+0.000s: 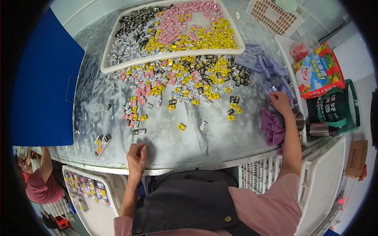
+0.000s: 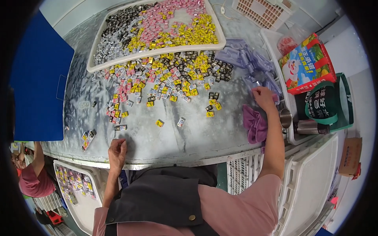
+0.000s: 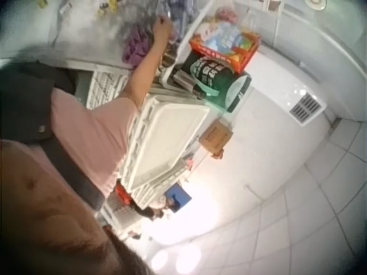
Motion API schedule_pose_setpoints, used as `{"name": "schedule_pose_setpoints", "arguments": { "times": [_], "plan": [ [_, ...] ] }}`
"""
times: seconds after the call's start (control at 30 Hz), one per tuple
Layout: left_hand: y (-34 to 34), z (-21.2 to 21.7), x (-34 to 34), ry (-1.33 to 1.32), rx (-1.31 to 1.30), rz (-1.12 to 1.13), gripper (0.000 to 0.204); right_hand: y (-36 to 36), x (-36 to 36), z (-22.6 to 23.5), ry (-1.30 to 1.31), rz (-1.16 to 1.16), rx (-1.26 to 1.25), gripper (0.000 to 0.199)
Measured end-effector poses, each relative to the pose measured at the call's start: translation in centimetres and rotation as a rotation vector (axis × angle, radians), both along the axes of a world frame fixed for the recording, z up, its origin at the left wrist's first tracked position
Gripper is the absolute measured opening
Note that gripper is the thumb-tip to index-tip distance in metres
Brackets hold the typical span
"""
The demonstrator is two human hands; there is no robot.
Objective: Assembling small colorful toy blocks into organized rows on a workbench.
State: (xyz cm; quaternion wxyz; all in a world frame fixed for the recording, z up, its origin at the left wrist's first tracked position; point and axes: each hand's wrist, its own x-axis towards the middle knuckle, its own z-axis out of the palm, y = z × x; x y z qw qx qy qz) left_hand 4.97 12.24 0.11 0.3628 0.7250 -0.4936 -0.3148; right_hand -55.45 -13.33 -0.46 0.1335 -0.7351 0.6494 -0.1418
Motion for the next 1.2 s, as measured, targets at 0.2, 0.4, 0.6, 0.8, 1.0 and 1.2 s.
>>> {"name": "schedule_pose_setpoints", "arguments": {
  "times": [0.2,0.4,0.6,0.8,1.0,1.2],
  "plan": [
    [0.5,0.5,-0.2,-0.095,-0.044,0.028,0.017,0.0,2.8,-1.6,0.505,0.044,-0.144,0.020],
    [-0.7,-0.2,-0.9,-0.049,-0.122,0.002,0.015,-0.2,-4.7,-5.1,0.589,0.021,-0.361,0.016],
    [0.4,0.1,-1.0,-0.098,-0.179,0.062,0.018,1.4,6.6,1.6,0.359,0.007,-0.481,0.019],
    [-3.4,-0.1,0.4,-0.411,-0.143,0.034,0.042,12.6,26.6,4.5,0.023,0.765,-0.349,0.016],
    [-6.8,-1.4,0.7,-0.551,-0.311,-0.044,0.043,16.9,35.5,2.2,-0.092,1.183,-0.368,0.020],
    [-9.4,-1.8,-0.7,-0.511,-0.346,-0.102,0.040,12.2,36.8,1.5,-0.233,0.829,-0.221,0.024]
  ]
}}
